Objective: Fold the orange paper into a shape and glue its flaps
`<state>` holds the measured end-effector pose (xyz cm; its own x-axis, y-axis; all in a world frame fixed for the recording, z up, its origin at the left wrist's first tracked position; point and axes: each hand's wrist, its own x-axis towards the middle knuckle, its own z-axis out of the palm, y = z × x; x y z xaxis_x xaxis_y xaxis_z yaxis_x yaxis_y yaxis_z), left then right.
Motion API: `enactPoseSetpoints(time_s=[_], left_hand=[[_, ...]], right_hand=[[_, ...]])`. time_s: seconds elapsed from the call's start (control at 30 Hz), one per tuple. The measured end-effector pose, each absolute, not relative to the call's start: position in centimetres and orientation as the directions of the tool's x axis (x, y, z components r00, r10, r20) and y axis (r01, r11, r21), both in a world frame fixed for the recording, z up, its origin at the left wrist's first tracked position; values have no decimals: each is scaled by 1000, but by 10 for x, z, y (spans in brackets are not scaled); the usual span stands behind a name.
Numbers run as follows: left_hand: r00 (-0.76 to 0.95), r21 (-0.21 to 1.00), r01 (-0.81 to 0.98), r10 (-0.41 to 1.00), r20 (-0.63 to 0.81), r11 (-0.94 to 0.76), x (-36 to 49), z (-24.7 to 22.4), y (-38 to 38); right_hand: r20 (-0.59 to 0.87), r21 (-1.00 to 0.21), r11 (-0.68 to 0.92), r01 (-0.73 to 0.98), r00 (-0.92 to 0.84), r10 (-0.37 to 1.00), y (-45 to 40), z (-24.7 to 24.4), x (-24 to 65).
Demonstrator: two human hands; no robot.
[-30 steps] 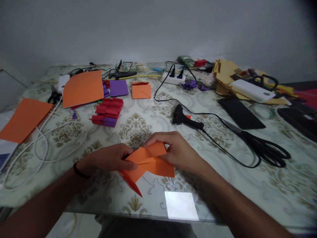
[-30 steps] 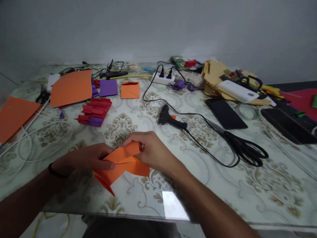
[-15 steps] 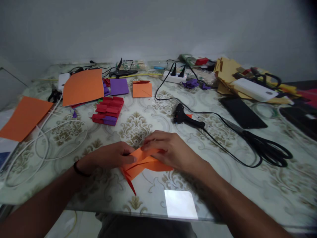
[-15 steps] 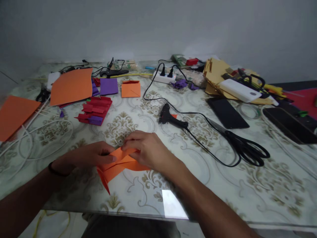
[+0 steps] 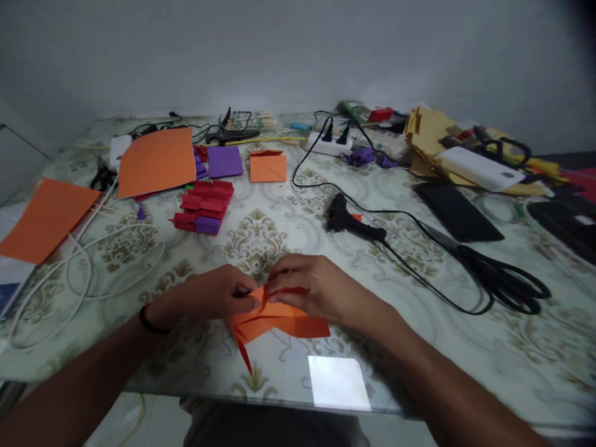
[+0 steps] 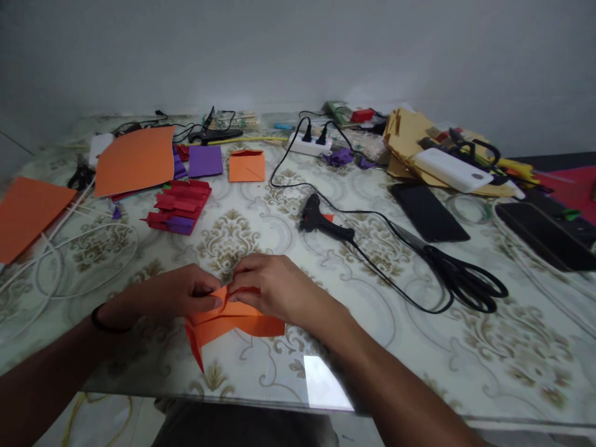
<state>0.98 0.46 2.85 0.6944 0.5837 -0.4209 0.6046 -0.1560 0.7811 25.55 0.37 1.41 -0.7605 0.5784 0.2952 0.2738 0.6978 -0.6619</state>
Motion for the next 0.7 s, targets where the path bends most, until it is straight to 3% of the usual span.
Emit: enactPoseSetpoints(time_s=[0.33,0.7], left_hand=[[648,773,630,599,-470,-75,16,32,2],[615,763,638,661,-430,-98,17,26,-1]], right_hand=[[318,-646,710,280,-747,584,1,11,252],[307,-674,653,346,-673,673,0,12,250]])
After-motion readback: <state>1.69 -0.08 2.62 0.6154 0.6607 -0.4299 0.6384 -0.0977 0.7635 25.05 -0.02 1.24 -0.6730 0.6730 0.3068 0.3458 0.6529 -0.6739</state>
